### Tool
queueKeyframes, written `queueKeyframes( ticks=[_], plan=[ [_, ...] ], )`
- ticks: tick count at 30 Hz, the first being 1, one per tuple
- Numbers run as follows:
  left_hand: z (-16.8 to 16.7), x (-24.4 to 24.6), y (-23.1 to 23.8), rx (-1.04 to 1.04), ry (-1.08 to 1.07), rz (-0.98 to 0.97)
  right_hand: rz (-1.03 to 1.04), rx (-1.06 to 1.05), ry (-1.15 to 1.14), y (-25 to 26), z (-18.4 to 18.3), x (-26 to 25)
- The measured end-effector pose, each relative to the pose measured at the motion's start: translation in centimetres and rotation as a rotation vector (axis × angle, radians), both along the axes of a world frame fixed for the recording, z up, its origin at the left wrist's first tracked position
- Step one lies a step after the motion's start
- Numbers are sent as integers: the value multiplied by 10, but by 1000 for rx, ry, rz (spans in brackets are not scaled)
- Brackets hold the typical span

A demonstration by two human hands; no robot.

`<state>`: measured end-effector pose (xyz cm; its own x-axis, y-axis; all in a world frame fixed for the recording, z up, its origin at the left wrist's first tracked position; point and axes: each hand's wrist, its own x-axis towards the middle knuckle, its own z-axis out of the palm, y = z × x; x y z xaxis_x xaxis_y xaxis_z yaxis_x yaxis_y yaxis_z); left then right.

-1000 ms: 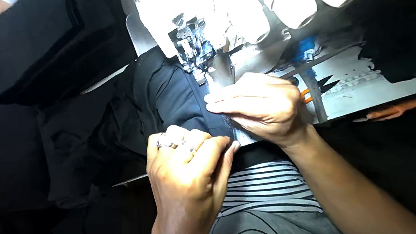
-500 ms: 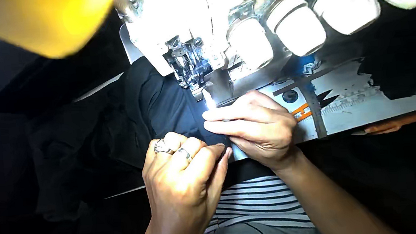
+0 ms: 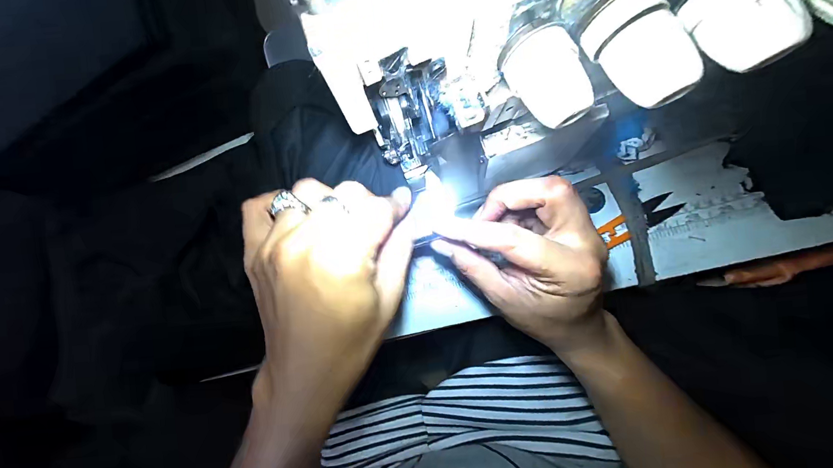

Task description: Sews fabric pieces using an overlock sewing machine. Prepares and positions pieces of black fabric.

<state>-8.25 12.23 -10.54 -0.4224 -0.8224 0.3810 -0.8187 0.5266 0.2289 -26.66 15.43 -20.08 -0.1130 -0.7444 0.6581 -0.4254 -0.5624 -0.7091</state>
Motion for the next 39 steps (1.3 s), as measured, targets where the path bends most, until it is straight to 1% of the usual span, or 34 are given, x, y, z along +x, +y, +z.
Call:
queueKeyframes(
  ticks=[4, 6, 9, 12, 14, 17, 19, 21, 23, 24, 25, 26, 28, 29, 31, 33, 35, 37, 38, 39],
  plan=[
    [1, 11, -29, 53, 3, 18, 58, 85, -24, 20, 4, -6],
    [2, 15, -27, 75, 48, 30, 83, 124, -40, 28, 5, -11],
    [5, 21, 0, 103, 59, 44, 123, 179, -59, 38, 3, -17],
    [10, 18, 35, 183, 63, 53, 117, 275, -101, 43, 7, -12],
    [1, 0, 52, 244, 106, -23, 120, 396, -207, 41, 15, -9],
    [-34, -31, 53, 237, 160, -164, 134, 603, -306, 28, 27, -7],
    [-38, -32, 52, 243, 161, -216, 136, 653, -346, 20, 30, -8],
    [-22, -14, 64, 274, 179, -216, 123, 651, -327, 22, 33, -11],
    [-4, 18, 73, 208, 266, -111, 84, 636, -275, 29, 35, -12],
    [-2, 34, 72, 154, 273, -40, 64, 623, -255, 33, 35, -13],
    [-7, 46, 68, 121, 248, 16, 58, 608, -240, 38, 34, -13],
    [-19, 54, 61, 107, 229, 41, 75, 594, -233, 42, 33, -13],
    [-49, 64, 49, 109, 302, 7, 147, 572, -224, 51, 34, -11],
    [-55, 69, 49, 139, 368, -36, 169, 572, -205, 58, 37, -10],
    [-39, 82, 63, 198, 473, -93, 160, 584, -155, 79, 49, -19],
    [-14, 99, 84, 186, 428, 4, 77, 551, -98, 100, 58, -33],
    [1, 113, 101, 151, 363, 88, -15, 481, -2, 113, 55, -39],
    [2, 110, 113, 163, 365, 64, -35, 511, 98, 120, 41, -36],
    [-2, 102, 116, 183, 384, 15, -24, 578, 94, 124, 31, -31],
    [-10, 89, 116, 209, 405, -52, -8, 666, 42, 129, 20, -28]
  ],
)
